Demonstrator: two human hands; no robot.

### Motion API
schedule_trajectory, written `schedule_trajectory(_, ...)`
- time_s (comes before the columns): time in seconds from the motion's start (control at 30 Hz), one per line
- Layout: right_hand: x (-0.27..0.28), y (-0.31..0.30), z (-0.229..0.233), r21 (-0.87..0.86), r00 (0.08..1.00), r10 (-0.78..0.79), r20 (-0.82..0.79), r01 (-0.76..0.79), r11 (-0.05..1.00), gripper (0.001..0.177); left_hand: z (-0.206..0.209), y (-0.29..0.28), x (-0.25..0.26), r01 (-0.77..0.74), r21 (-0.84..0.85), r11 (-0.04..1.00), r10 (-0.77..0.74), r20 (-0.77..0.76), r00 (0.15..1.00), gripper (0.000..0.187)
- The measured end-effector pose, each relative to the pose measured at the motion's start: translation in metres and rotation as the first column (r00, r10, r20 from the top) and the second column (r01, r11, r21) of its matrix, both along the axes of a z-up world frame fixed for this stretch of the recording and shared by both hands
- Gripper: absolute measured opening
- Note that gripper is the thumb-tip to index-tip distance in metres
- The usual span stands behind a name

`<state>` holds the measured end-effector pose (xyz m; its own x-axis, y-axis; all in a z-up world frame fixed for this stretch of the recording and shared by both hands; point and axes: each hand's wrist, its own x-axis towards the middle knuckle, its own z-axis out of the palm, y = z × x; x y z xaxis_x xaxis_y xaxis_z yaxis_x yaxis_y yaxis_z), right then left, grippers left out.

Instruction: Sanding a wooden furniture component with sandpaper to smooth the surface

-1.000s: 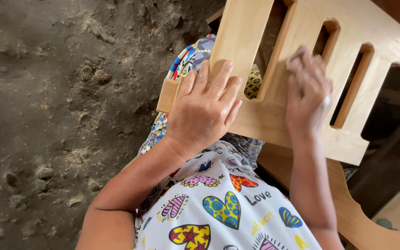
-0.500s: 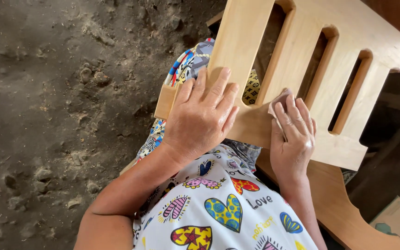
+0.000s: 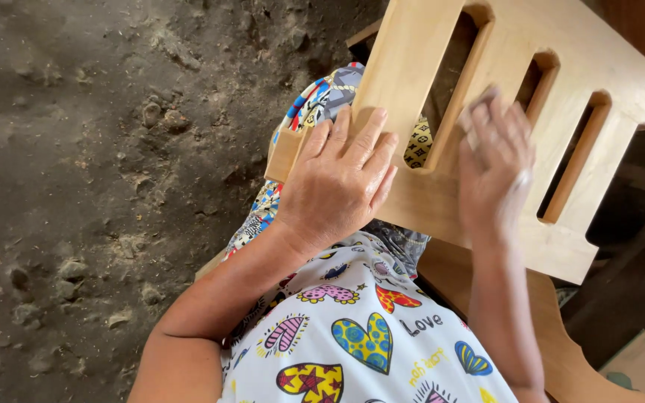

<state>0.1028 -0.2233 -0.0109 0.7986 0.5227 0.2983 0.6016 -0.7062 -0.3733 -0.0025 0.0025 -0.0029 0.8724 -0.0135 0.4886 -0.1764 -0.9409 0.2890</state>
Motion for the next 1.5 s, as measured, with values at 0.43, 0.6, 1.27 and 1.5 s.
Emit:
schedule_trajectory(0.43, 0.031, 0.014, -0.006, -0.002, 0.998, 0.01, 0.067, -0.01, 1.0, 0.028, 0.001, 0.001, 0.006, 0.011, 0.016, 1.0, -0.011, -0.019, 1.0, 0.028)
schedule_trajectory(0.6, 0.078, 0.014, -0.008, 0.033, 1.0, 0.016, -0.001, -0.016, 0.999, 0.033, -0.001, 0.001, 0.005, -0.007, 0.028, 1.0, 0.007, 0.012, 1.0, 0.026)
schedule_trajectory(1.27, 0.081, 0.02, 0.004, -0.177, 0.95, 0.226, 0.215, -0.19, 0.966, 0.02, 0.004, 0.007, 0.01, 0.016, 0.022, 1.0, -0.016, 0.004, 1.0, 0.027)
schedule_trajectory(1.5, 0.039, 0.03, 0.019, -0.093, 0.955, 0.251, 0.158, -0.239, 0.967, 0.02, -0.002, 0.0, 0.006, -0.003, -0.072, 0.997, 0.003, -0.001, 1.0, 0.028)
